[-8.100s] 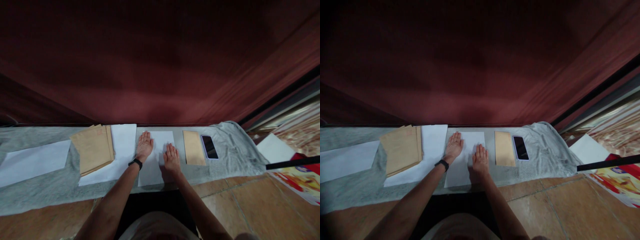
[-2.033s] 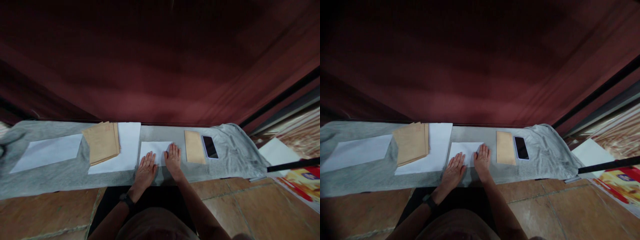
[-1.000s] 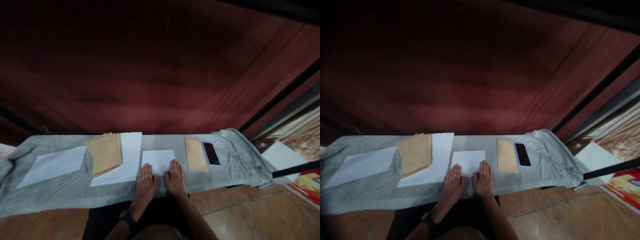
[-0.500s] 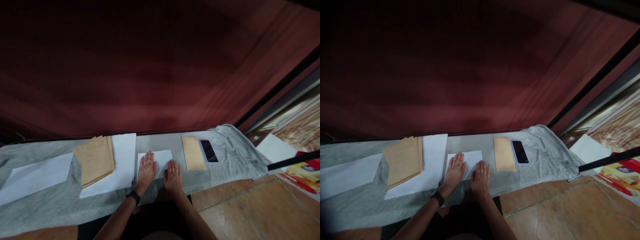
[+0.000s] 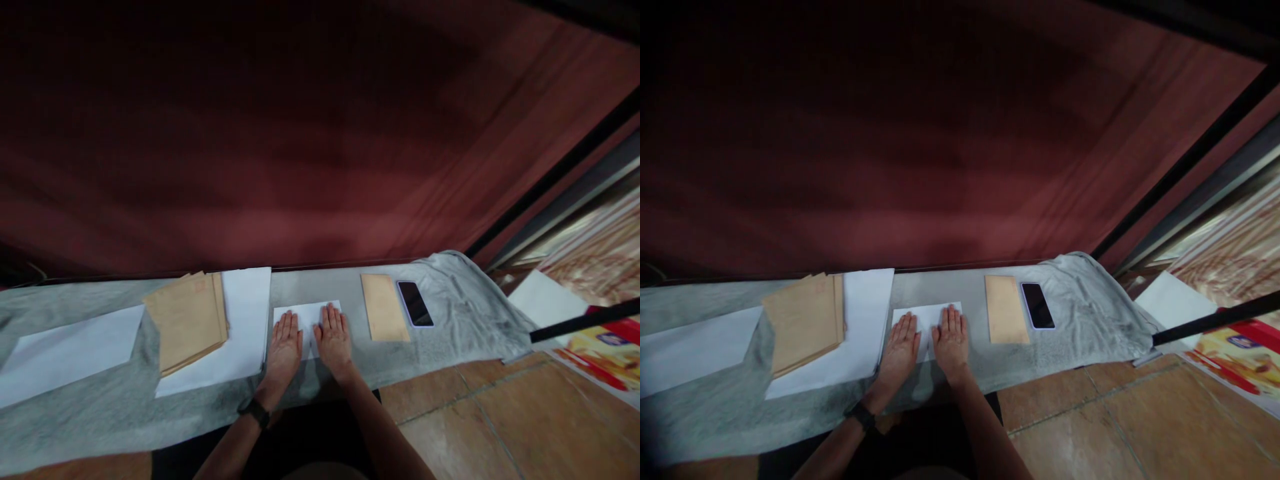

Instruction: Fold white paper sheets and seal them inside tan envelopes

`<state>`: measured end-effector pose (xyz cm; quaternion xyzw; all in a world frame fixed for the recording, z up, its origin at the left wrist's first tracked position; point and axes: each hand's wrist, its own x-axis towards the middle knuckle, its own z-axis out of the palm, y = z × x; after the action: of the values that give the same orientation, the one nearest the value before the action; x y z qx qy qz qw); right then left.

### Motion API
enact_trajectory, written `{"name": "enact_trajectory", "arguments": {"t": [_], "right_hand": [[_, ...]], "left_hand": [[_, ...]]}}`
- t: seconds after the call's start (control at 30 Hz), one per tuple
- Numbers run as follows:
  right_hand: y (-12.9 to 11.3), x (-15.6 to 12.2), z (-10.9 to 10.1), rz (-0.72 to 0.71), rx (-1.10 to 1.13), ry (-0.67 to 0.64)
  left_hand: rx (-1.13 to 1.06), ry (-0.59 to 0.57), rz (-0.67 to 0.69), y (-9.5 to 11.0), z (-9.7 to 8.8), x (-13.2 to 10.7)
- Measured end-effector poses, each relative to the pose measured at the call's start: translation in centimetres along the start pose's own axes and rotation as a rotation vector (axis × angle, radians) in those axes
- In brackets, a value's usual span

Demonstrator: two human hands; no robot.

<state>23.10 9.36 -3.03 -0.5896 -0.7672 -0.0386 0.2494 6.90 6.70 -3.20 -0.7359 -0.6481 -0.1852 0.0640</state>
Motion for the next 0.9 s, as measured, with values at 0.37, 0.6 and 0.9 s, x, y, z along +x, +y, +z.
{"name": "enact_trajectory", "arguments": {"t": [0.37, 0.6, 0.9], "right_hand": [[1.3, -1.0, -1.7, -0.024, 0.017, -0.056], [0.6, -2.9, -3.3, -0.07, 0.148, -0.116], [-5.3, -3.0, -4.0, -0.13, 0.414, -0.314]], "left_hand": [[0.086, -0.186, 0.178, -0.8, -1.8, -4.6], [0.031, -0.265, 0.224, -1.4, -2.4, -3.2], [0.047, -0.286, 0.18, 0.4, -8.0, -1.2]]}}
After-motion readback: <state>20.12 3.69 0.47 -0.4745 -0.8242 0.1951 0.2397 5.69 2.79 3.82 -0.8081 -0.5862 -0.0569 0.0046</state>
